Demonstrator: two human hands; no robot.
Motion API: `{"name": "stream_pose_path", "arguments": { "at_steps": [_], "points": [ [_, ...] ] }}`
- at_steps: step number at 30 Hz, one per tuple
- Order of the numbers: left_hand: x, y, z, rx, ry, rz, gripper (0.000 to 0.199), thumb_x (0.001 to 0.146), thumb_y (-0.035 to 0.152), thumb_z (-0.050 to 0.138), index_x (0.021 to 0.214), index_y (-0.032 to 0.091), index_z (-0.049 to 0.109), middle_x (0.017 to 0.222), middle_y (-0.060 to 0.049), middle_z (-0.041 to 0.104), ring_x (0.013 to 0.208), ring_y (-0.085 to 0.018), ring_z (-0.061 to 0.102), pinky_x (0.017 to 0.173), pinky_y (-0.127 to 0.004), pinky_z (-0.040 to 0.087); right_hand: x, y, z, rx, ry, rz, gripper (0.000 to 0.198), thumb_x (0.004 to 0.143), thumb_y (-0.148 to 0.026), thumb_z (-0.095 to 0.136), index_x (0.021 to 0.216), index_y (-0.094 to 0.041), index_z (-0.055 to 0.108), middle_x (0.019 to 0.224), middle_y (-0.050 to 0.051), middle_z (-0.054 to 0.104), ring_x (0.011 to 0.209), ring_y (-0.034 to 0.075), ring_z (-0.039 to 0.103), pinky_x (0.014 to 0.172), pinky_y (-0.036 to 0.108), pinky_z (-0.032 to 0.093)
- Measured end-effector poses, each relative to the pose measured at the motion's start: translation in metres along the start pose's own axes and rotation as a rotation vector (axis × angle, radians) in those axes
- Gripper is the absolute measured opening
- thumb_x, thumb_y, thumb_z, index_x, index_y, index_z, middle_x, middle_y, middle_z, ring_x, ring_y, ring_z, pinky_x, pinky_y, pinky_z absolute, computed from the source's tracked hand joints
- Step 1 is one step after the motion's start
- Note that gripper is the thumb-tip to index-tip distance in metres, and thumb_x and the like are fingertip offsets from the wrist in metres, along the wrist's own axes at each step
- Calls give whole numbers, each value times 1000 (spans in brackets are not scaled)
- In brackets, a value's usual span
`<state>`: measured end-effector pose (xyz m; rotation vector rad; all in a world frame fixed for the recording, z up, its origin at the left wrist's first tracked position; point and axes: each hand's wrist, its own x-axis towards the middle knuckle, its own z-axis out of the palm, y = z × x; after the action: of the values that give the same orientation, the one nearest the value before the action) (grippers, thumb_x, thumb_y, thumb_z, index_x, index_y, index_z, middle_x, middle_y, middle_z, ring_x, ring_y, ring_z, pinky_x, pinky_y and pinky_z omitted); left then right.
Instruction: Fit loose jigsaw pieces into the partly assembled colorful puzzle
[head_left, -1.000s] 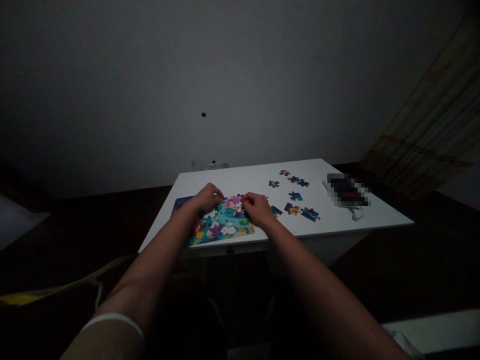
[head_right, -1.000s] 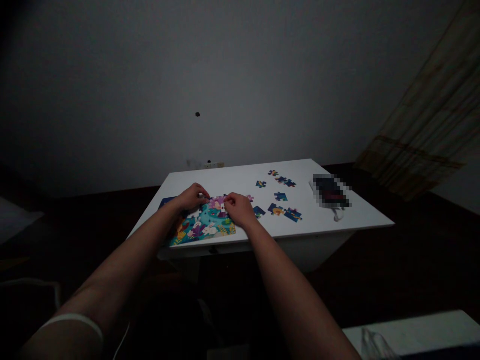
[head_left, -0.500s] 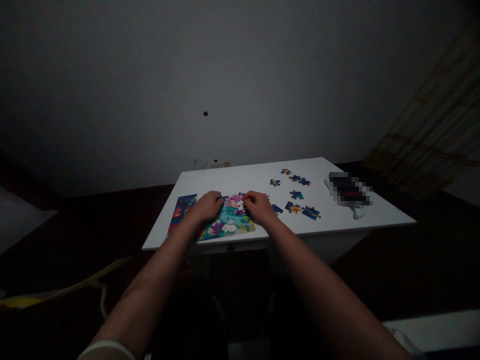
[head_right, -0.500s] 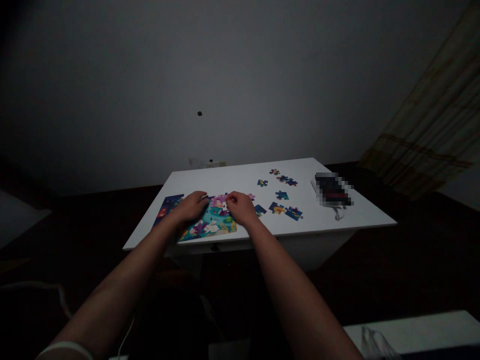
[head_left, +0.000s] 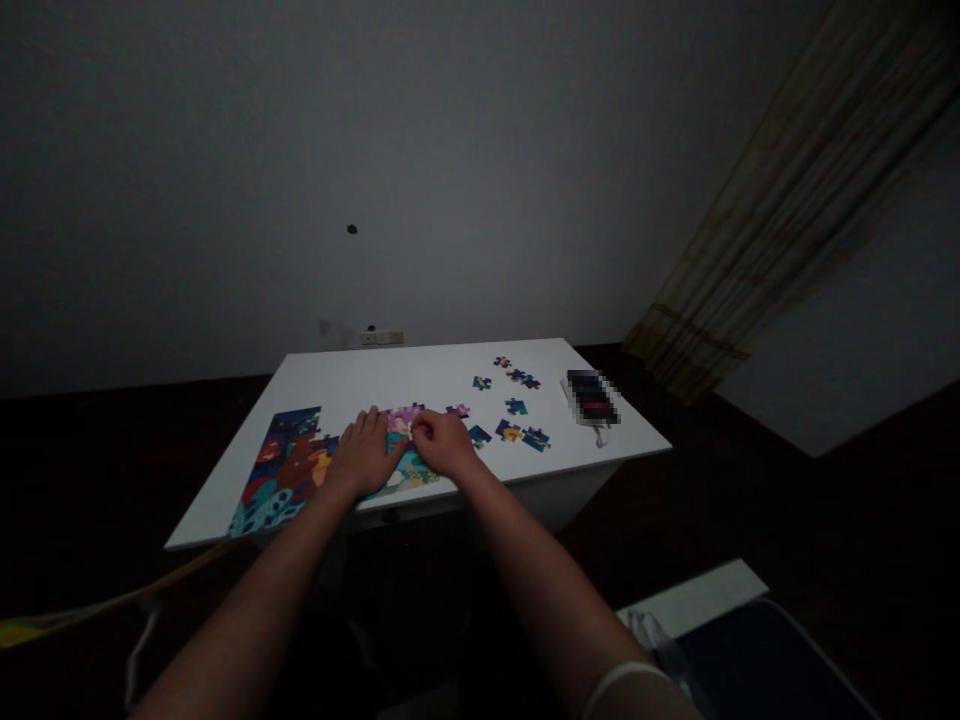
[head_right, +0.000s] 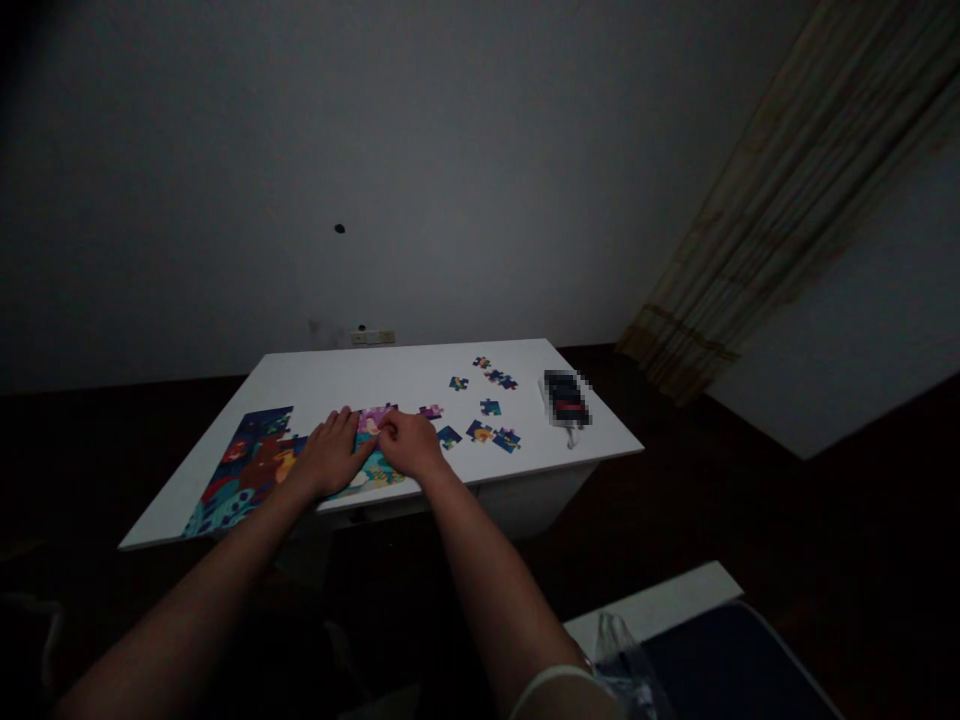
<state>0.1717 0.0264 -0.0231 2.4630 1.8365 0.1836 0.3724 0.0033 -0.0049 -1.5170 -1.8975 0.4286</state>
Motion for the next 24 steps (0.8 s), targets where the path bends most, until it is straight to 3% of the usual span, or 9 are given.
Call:
{"name": "stream_pose_path", "arguments": {
  "at_steps": [9, 17, 24],
  "points": [
    [-4, 2, -3, -4, 16, -9, 83, 115, 61, 39, 180, 11, 44, 190, -23, 32, 178, -42, 30, 141, -61, 30, -6, -10, -4, -144, -60, -48, 24, 106, -25, 66, 120, -24, 84, 111, 7, 88, 102, 26, 79, 85, 31, 51],
    [-4, -2, -3, 17, -9, -16, 80, 108, 43, 50, 181, 12, 42, 191, -21, 32, 178, -40, 30, 143, -59, 29, -11, -20, -3, -316, -211, -353, 20, 106, -31, 67, 115, -20, 82, 117, 13, 88, 104, 28, 80, 90, 35, 57],
    [-4, -3, -2, 17, 11, -17, 80, 107, 43, 51, 180, 12, 43, 190, -21, 34, 177, -41, 33, 142, -59, 30, -12, -19, -5, -307, -217, -315, 22, 109, -32, 65, 119, -21, 82, 117, 12, 88, 102, 27, 81, 86, 34, 57]
  ]
}}
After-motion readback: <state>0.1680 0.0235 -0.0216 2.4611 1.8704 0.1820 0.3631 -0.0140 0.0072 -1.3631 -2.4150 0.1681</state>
